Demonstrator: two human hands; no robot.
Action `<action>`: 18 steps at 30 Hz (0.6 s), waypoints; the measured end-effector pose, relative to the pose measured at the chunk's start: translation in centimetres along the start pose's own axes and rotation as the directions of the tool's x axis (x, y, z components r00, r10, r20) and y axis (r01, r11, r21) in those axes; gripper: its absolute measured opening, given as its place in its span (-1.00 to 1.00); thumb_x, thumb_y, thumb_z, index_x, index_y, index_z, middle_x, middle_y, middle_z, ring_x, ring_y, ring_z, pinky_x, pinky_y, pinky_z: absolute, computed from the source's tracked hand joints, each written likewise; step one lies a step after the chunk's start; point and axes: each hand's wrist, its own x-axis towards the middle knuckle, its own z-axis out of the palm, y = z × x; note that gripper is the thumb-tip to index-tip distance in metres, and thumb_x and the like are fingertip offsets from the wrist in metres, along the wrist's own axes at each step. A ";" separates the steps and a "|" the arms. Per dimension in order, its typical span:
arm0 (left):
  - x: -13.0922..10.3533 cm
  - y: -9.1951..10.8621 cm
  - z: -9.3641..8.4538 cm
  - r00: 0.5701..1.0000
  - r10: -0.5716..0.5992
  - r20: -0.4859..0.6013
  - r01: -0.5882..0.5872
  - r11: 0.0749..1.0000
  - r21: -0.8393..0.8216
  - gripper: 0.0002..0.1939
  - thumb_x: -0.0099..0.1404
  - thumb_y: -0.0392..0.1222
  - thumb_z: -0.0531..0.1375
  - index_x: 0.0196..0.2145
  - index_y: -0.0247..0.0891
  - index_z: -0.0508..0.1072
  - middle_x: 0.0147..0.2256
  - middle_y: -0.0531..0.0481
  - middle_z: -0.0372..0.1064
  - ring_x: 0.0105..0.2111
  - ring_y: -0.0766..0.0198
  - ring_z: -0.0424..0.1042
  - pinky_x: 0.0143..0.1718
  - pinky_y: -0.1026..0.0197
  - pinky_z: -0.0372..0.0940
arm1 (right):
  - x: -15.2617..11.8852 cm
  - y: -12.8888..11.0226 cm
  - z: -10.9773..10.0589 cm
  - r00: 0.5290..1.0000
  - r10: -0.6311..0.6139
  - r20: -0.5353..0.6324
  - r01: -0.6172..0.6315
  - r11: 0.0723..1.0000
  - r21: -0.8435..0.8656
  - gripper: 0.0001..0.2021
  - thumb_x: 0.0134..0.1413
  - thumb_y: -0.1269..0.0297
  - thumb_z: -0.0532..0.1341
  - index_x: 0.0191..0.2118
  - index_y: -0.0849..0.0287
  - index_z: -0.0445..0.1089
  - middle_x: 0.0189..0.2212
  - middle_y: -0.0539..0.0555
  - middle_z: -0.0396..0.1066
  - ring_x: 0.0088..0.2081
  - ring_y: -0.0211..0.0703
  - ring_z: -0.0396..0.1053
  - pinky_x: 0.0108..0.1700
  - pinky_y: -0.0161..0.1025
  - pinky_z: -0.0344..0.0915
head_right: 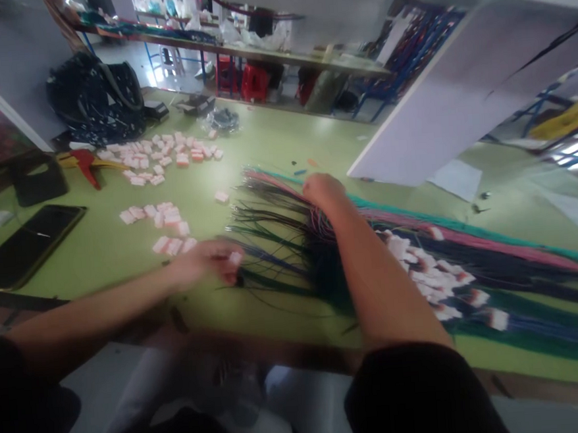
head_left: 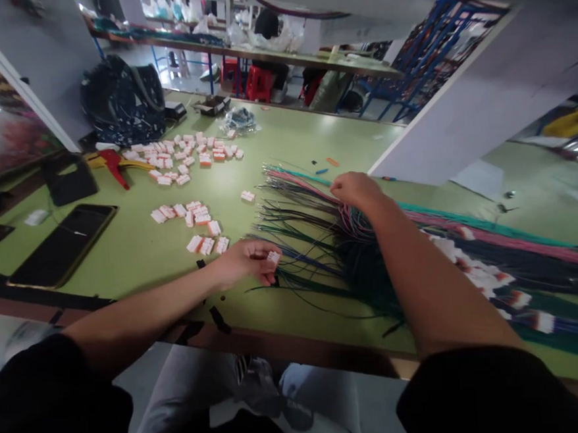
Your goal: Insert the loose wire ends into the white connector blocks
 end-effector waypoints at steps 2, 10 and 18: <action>0.0 -0.1 0.0 1.000 -0.003 -0.017 0.003 1.000 -0.008 -0.64 -0.08 -0.25 0.38 -0.29 -0.34 0.41 -0.55 0.10 0.37 -0.57 0.37 0.42 -0.52 0.30 0.34 | 1.1 0.2 0.6 0.982 0.148 0.116 -0.127 0.978 -0.167 -0.82 -0.17 0.43 0.14 -0.45 0.20 0.50 -0.40 0.22 0.48 -0.26 0.00 0.41 -0.23 -0.13 0.27; 0.0 0.0 0.4 0.999 -0.014 -0.037 0.014 1.000 0.007 -0.59 -0.11 -0.19 0.40 -0.30 -0.35 0.39 -0.55 0.12 0.35 -0.59 0.37 0.41 -0.52 0.30 0.33 | 0.1 -0.1 1.9 0.963 0.130 0.238 -0.091 0.981 -0.170 -0.82 -0.15 0.39 0.17 -0.38 0.18 0.51 -0.26 0.19 0.50 -0.20 0.00 0.41 -0.27 -0.23 0.25; 0.2 0.0 0.2 0.997 -0.008 -0.075 0.007 1.000 -0.019 -0.59 -0.08 -0.21 0.39 -0.27 -0.36 0.38 -0.54 0.11 0.34 -0.56 0.36 0.41 -0.50 0.28 0.32 | 0.1 1.9 2.9 0.948 0.296 -0.117 -0.246 0.915 0.321 -0.78 -0.14 0.32 0.07 -0.46 0.24 0.45 -0.52 0.10 0.44 -0.45 -0.15 0.31 -0.42 -0.26 0.17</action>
